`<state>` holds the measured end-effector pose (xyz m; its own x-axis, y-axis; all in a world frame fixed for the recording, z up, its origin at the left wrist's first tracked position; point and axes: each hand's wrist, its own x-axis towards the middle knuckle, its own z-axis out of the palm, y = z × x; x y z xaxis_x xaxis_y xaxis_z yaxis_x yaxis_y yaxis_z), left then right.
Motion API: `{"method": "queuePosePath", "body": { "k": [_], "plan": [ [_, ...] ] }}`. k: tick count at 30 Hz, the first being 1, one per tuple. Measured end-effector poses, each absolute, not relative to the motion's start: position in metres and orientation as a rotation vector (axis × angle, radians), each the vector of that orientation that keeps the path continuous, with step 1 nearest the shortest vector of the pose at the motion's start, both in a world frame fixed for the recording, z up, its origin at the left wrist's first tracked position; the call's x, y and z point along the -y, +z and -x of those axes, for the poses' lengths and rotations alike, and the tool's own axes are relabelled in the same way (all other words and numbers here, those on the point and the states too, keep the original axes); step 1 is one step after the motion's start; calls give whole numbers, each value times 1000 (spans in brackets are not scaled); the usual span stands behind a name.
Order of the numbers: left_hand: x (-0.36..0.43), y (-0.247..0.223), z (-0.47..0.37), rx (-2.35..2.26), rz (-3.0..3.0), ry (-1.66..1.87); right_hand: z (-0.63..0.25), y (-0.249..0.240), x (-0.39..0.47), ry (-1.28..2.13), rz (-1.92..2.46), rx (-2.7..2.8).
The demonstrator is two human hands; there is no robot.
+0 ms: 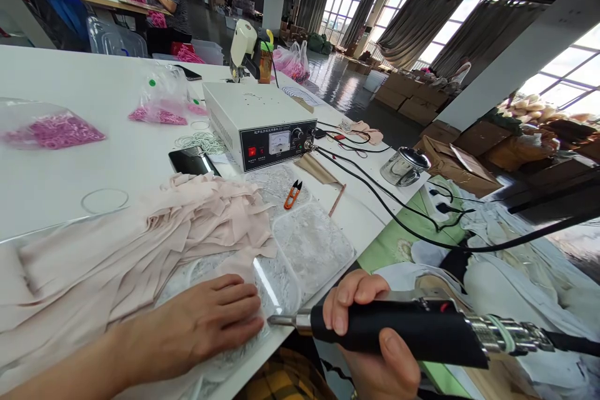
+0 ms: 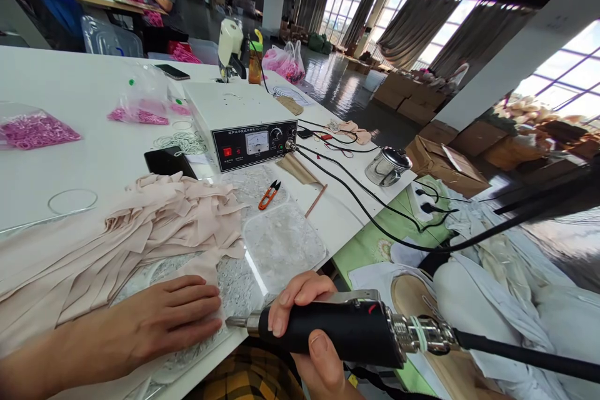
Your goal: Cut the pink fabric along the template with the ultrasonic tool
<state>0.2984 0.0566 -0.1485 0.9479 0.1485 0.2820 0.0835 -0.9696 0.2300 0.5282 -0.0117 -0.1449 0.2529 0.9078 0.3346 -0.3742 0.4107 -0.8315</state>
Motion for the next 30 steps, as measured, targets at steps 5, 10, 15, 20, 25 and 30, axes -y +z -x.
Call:
{"method": "queuePosePath", "body": {
  "k": [5, 10, 15, 20, 25, 30],
  "plan": [
    [-56, -156, -297, -197, -2909, 466, -528, -144, 12, 1006, 701, 927],
    [-56, -156, -297, -178, -2920, 473, -527, -144, 13, 1021, 687, 957],
    [-55, -153, -297, -176, -2934, 480, -528, -142, 14, 1048, 659, 1016],
    [-55, -152, -297, -186, -2940, 471, -529, -140, 13, 1050, 650, 1006],
    [-55, -153, -297, -196, -2940, 466, -528, -141, 14, 1068, 623, 1050],
    [-54, -155, -297, -209, -2926, 442, -526, -141, 15, 1070, 618, 1067]
  ]
}}
